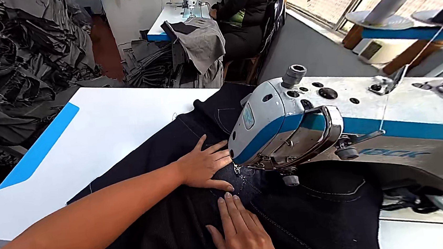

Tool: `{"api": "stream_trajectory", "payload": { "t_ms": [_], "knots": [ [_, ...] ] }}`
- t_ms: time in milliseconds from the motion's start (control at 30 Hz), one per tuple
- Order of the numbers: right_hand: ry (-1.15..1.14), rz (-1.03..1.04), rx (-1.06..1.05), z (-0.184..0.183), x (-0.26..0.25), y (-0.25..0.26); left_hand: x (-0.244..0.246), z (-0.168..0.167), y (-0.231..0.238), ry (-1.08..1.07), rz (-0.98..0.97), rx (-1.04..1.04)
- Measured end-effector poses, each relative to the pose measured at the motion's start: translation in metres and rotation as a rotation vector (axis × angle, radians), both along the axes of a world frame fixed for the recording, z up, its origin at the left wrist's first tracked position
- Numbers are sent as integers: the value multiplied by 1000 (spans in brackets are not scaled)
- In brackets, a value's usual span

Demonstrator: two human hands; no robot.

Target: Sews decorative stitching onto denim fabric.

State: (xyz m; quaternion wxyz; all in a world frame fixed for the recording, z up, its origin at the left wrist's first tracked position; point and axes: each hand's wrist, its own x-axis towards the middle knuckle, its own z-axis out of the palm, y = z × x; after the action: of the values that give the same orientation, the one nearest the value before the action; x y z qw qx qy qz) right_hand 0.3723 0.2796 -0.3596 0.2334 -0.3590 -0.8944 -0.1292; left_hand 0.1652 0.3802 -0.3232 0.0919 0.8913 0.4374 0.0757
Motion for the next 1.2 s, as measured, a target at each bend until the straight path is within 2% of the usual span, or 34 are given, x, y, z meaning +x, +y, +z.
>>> {"api": "stream_trajectory", "payload": {
  "t_ms": [700,1000,1200],
  "knots": [
    [8,-4,21,-4,-5,2,-1,-2,2,13,30,3],
    [-4,75,6,-3,5,20,3,2,-1,47,157,-36],
    [23,232,-18,-4,35,47,17,-4,-14,30,378,-40]
  ]
}}
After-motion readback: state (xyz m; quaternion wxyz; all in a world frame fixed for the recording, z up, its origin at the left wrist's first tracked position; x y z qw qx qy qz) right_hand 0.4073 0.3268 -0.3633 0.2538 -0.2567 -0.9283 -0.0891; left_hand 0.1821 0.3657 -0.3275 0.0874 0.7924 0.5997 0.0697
